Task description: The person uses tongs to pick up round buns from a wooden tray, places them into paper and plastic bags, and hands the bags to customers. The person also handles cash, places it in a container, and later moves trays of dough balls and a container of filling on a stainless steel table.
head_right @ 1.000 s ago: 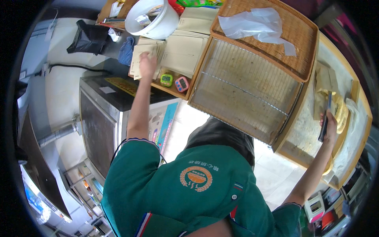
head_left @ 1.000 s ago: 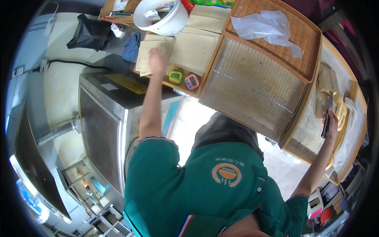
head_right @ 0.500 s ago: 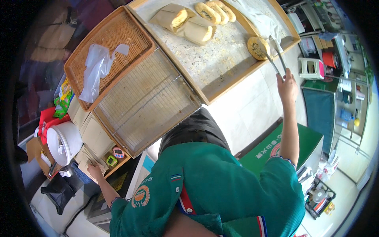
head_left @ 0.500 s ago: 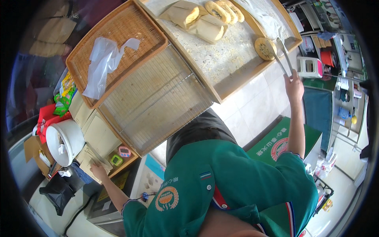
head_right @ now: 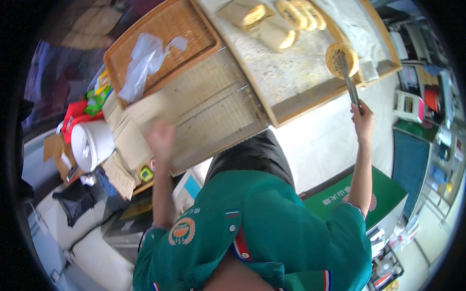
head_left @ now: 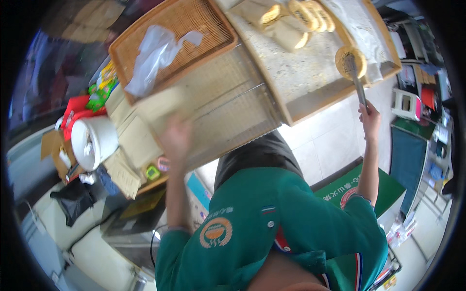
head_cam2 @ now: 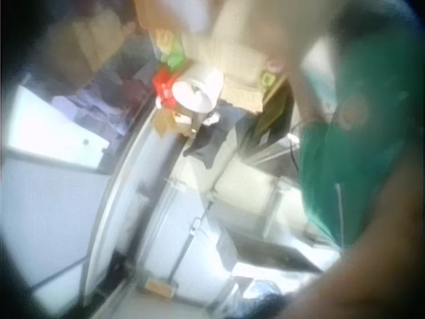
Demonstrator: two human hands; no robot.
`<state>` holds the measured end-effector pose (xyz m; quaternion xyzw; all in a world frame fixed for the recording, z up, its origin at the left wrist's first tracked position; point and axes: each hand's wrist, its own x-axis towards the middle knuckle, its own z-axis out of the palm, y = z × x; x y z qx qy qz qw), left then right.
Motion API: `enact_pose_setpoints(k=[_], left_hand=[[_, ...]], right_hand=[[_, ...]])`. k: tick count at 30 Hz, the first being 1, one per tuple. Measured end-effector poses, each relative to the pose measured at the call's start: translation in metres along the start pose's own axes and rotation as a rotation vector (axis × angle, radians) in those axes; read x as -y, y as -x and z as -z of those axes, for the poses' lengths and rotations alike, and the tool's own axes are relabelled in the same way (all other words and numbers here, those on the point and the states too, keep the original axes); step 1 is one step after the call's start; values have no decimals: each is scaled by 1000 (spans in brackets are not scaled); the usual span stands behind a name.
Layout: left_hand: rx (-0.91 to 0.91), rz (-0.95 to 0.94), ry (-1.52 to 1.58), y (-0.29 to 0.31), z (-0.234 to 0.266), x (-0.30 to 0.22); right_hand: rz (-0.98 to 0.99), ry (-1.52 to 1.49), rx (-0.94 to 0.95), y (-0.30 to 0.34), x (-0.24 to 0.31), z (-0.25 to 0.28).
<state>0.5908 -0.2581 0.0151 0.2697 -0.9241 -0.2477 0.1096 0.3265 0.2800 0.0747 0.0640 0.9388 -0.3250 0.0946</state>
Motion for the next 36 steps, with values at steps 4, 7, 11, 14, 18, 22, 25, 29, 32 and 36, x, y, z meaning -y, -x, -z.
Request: enact_pose_setpoints(k=[4,7,11,14,18,22,25,29,32,36], left_hand=[[237,-170,-8,-34,-83,-99],[223,-201,25,-37,-105,-117],[243,-119,195,-31,-110,-102],[244,133,351,-28,-107,-98],[81,-122,404,-28,-91,-107],[51,-356,92,-26,-74,-111],[88,-285,168,-14,-78,-111],[173,22,463,-3,-85,-116],[58,-220,279,-30,-77,-112],[434,-169,161,-88,-73,-106]], right_hand=[[94,-519,426,52,39,-40],[15,-573,691,85,63,-86],[-113,-568,799,107,70,-120],[-85,-476,779,111,68,-123],[66,-367,843,110,70,-120],[-161,-576,971,111,73,-131],[-175,-600,954,120,70,-145],[-99,-567,961,132,62,-159],[-183,-641,1027,132,61,-167],[-160,-651,1059,126,68,-169]])
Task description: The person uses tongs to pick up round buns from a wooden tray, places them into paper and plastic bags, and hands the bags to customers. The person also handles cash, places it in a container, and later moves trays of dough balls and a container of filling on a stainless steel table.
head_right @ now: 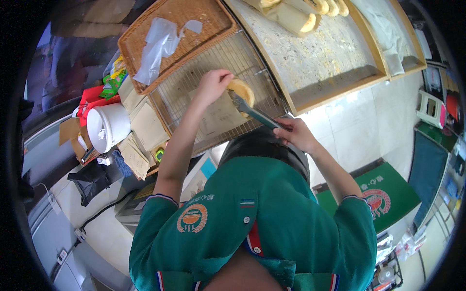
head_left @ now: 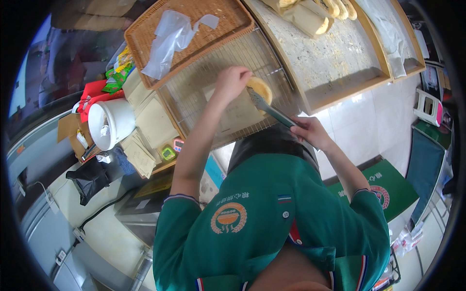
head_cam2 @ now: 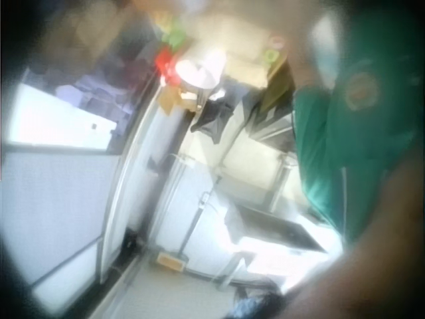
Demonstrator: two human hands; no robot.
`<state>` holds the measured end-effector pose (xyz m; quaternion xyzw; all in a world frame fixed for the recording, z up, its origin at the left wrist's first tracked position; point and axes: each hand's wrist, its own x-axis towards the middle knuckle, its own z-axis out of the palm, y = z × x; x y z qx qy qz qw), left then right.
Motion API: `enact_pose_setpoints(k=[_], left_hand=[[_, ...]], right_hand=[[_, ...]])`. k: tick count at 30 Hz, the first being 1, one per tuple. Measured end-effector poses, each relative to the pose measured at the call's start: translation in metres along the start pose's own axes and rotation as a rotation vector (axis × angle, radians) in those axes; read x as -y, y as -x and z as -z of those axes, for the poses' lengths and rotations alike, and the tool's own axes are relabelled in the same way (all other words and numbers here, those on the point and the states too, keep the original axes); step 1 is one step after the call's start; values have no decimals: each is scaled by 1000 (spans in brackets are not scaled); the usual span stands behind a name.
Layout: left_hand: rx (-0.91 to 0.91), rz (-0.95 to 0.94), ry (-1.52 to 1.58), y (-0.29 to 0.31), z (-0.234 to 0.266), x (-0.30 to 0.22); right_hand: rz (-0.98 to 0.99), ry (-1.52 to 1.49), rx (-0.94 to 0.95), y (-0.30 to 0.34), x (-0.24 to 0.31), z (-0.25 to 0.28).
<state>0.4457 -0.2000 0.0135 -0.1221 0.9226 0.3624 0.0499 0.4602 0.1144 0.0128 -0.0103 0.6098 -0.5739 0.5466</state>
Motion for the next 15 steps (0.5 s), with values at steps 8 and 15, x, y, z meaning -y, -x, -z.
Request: enact_pose_setpoints(k=[8,15], left_hand=[[15,-176,-91,4,10,-28],[52,-689,-425,26,-8,-107]], right_hand=[[34,150,-8,8,25,3],[195,166,-36,-5,63,10]])
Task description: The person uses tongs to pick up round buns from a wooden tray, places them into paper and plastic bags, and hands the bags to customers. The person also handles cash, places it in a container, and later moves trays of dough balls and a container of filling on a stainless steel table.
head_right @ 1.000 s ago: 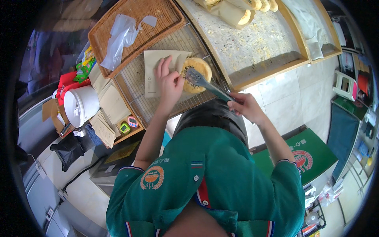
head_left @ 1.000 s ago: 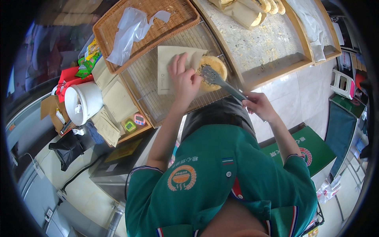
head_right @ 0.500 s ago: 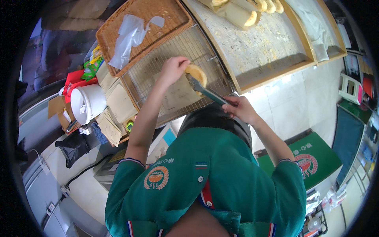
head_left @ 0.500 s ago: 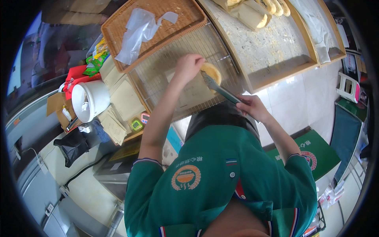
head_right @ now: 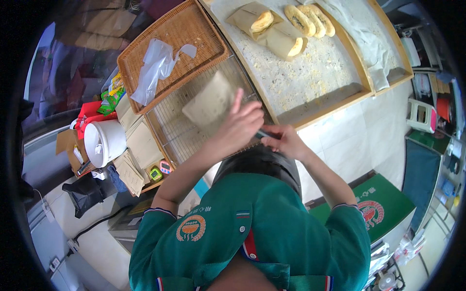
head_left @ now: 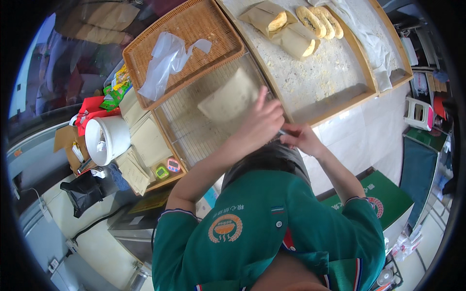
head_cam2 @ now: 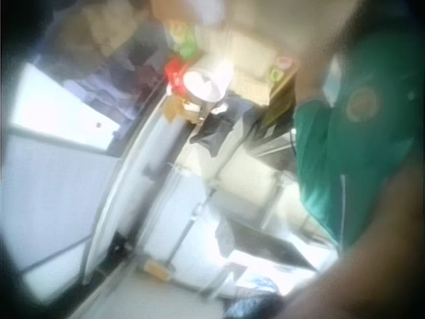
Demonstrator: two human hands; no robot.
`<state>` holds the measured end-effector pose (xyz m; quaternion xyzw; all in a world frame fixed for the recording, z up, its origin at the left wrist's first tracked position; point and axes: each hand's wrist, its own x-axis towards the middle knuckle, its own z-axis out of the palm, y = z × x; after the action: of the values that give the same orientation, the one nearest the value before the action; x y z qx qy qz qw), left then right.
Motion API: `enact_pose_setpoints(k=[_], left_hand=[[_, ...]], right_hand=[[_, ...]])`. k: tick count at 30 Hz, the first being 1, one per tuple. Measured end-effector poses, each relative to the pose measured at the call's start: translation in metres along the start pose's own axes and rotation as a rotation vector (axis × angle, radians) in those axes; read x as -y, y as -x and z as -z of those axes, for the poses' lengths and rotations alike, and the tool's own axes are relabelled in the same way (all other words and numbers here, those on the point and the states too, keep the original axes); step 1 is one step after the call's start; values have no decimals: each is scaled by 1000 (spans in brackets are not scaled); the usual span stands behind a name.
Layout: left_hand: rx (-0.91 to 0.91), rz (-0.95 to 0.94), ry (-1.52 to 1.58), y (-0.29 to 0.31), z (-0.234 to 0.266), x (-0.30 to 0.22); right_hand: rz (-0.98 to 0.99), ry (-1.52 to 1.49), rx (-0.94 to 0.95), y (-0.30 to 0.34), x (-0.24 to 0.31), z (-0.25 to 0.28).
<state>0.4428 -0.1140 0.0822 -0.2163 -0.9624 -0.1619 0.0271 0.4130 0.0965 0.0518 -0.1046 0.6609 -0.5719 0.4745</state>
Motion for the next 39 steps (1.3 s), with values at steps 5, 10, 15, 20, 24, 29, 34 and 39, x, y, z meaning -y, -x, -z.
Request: enact_pose_setpoints(k=[5,10,15,20,24,29,34,39], left_hand=[[-592,408,239,31,9,42],[-208,602,11,123,-7,56],[-469,1081,-48,229,-22,78],[-652,1182,-101,255,-8,118],[-751,836,-133,179,4,168],[-817,892,-141,66,11,287],[-540,1331,-273,39,8,363],[-738,1079,-36,39,27,312]], right_hand=[[155,151,-265,-43,60,78],[170,397,-210,-165,143,156],[-172,460,-118,-264,197,166],[15,504,-108,-192,169,180],[109,724,-386,-62,82,190],[140,1122,-500,-1,15,202],[141,1362,-529,-10,6,208],[514,1218,-713,-49,49,127]])
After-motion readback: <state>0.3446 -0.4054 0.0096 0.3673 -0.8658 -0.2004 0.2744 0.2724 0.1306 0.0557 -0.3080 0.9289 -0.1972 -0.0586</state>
